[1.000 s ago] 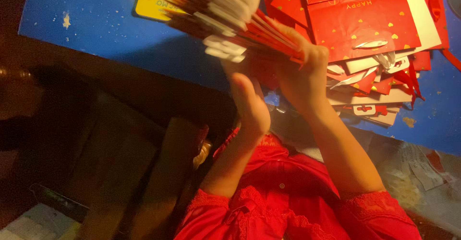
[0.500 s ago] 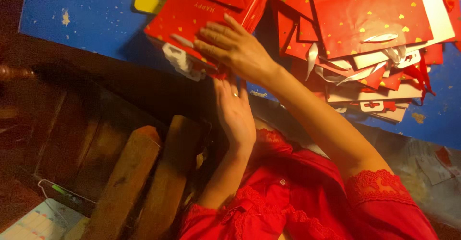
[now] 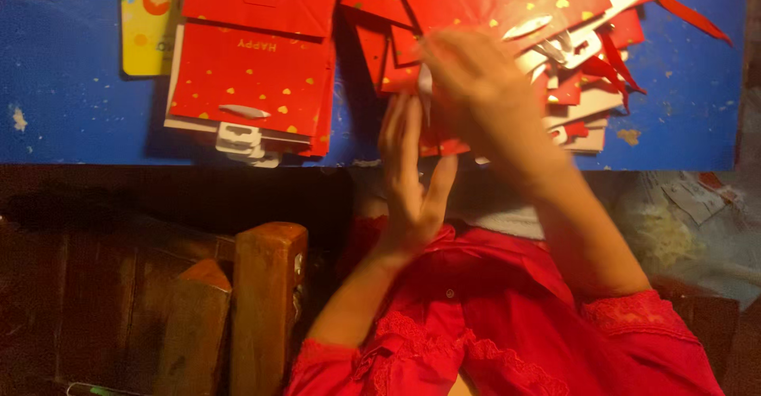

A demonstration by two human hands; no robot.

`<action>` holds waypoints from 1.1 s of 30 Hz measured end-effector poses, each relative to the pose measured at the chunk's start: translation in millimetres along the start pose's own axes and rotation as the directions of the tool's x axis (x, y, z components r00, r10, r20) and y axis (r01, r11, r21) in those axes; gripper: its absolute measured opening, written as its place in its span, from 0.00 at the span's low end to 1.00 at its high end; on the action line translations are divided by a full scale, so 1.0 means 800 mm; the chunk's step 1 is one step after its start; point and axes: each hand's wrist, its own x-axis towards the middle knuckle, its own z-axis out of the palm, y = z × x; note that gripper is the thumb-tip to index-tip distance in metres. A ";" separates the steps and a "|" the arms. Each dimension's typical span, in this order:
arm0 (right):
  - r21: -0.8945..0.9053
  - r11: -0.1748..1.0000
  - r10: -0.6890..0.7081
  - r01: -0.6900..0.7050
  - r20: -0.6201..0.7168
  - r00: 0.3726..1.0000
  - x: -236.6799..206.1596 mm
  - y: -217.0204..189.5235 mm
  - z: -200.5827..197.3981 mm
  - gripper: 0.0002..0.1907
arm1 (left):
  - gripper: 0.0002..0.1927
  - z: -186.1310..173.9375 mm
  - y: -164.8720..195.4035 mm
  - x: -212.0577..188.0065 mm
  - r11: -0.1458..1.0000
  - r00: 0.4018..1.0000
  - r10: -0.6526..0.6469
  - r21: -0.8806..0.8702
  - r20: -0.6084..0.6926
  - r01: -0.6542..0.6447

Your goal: The person assembles red paper gift bags by inserting white handles through slots and folding the bag base. They repeatedly pick up bags, thread the handles, and stack the finished items on a blue table.

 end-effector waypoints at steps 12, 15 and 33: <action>-0.067 0.902 0.401 -0.427 -0.244 0.883 -0.044 0.182 -0.038 0.16 | 0.56 0.047 -0.045 0.127 0.829 0.973 0.084 0.528 0.213 -0.187; -0.011 0.927 0.357 -0.375 -0.277 0.892 -0.053 0.174 -0.034 0.14 | 0.61 0.052 -0.045 0.126 0.818 0.970 0.032 0.552 0.240 -0.164; 0.741 0.650 0.380 -0.167 -0.127 0.916 -0.047 0.106 -0.083 0.23 | 0.37 0.009 -0.037 0.142 0.872 0.943 0.087 0.433 0.322 -0.229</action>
